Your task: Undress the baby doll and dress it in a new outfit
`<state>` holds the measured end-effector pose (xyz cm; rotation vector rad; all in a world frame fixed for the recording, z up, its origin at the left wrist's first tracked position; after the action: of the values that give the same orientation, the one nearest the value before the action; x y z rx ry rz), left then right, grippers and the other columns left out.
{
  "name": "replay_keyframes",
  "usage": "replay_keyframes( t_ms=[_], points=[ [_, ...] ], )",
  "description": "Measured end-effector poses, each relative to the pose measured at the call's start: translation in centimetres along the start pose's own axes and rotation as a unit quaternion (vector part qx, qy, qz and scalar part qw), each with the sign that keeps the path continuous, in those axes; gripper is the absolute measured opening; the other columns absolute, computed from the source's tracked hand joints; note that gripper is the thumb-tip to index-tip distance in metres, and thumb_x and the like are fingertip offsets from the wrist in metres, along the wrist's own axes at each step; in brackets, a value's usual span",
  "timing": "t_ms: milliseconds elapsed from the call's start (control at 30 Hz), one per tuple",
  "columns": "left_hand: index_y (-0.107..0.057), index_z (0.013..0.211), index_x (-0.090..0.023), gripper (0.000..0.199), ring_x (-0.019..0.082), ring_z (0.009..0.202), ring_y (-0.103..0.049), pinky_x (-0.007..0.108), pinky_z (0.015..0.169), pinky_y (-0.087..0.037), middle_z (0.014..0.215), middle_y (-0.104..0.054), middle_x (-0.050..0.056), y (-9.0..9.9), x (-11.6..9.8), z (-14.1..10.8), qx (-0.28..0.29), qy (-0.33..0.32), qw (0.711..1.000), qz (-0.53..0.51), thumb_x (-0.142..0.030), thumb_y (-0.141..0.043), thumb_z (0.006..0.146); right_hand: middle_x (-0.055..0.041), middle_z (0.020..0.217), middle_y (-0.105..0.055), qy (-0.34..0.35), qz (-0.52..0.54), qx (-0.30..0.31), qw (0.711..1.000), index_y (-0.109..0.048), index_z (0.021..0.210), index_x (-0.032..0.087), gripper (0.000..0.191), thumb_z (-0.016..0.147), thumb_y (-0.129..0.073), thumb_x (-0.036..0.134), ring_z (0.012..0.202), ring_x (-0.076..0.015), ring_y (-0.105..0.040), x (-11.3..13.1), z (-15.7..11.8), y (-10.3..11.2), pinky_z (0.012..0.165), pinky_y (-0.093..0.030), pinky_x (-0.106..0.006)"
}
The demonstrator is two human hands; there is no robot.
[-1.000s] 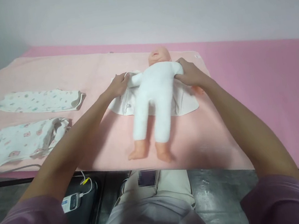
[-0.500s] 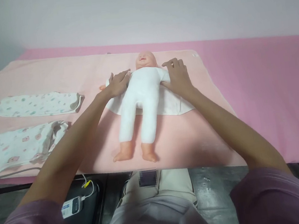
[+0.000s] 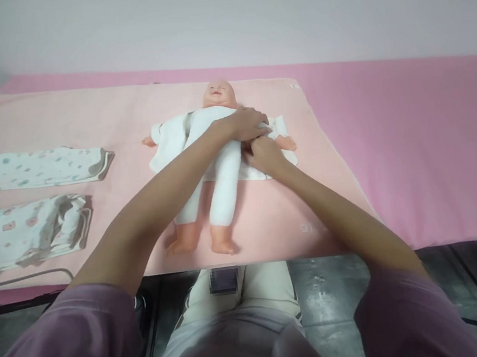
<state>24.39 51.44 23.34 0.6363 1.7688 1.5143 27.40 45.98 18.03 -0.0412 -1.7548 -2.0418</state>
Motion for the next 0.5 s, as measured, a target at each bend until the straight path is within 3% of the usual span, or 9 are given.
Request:
replay_keyframes(
  t_ms=[100,167,233,300,400,500],
  points=[
    [-0.072,0.152,-0.027,0.063,0.047,0.154,-0.054,0.064,0.129,-0.039,0.151,-0.073,0.016,1.5,1.5,-1.2,-0.093,0.028,0.995,-0.034,-0.068,-0.054,0.109,-0.0212,0.103,-0.080,-0.038,0.041,-0.009,0.998,-0.071,0.105,0.019,0.021,0.103,-0.064,0.038,0.101,-0.0449,-0.075,-2.0,0.5,0.1,0.094,-0.060,-0.058],
    [-0.072,0.149,-0.030,0.065,0.047,0.154,-0.052,0.064,0.125,-0.041,0.151,-0.072,0.015,2.9,2.6,-2.9,-0.148,0.049,0.986,-0.066,-0.077,-0.059,0.106,-0.0225,0.109,-0.078,-0.077,0.059,-0.020,0.995,-0.070,0.124,0.017,0.038,0.103,-0.068,0.049,0.110,-0.0486,-0.073,-3.7,1.1,0.2,0.099,-0.060,-0.064],
    [-0.074,0.140,-0.032,0.058,0.043,0.145,-0.057,0.063,0.120,-0.044,0.144,-0.074,0.012,4.0,3.3,-4.2,-0.184,0.064,0.978,-0.080,-0.076,-0.061,0.105,-0.0254,0.116,-0.076,-0.116,0.051,-0.036,0.991,-0.063,0.141,0.014,0.060,0.101,-0.072,0.058,0.119,-0.0525,-0.070,-5.3,2.0,0.4,0.104,-0.058,-0.071],
    [-0.077,0.129,-0.034,0.047,0.039,0.135,-0.061,0.061,0.115,-0.046,0.135,-0.077,0.010,4.8,3.5,-5.0,-0.205,0.071,0.973,-0.077,-0.070,-0.062,0.104,-0.0297,0.128,-0.073,-0.143,0.020,-0.049,0.988,-0.060,0.147,0.010,0.070,0.100,-0.074,0.060,0.128,-0.0551,-0.067,-6.6,3.0,0.8,0.110,-0.054,-0.075],
    [-0.081,0.117,-0.035,0.040,0.042,0.132,-0.063,0.061,0.111,-0.048,0.126,-0.079,0.009,5.3,3.4,-5.5,-0.206,0.070,0.974,-0.064,-0.068,-0.067,0.099,-0.0324,0.138,-0.069,-0.154,-0.031,-0.025,0.987,-0.064,0.137,0.009,0.052,0.107,-0.067,0.052,0.136,-0.0533,-0.064,-7.9,4.3,1.2,0.119,-0.048,-0.074],
    [-0.082,0.119,-0.031,0.051,0.040,0.131,-0.062,0.058,0.107,-0.050,0.124,-0.078,0.011,5.5,3.3,-6.0,-0.189,0.069,0.979,-0.038,-0.075,-0.067,0.099,-0.0269,0.131,-0.072,-0.176,-0.012,-0.025,0.984,-0.065,0.126,0.015,0.035,0.113,-0.061,0.047,0.130,-0.0476,-0.067,-9.6,4.6,2.4,0.117,-0.050,-0.070]
  ],
)
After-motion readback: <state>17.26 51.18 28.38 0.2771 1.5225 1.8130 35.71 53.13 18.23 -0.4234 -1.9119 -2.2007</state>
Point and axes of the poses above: each hand's wrist, its own z-axis towards the middle knuckle, its own y-axis out of the back of the hand, x = y × z, the point moved 9 cm from there along z, towards the middle knuckle
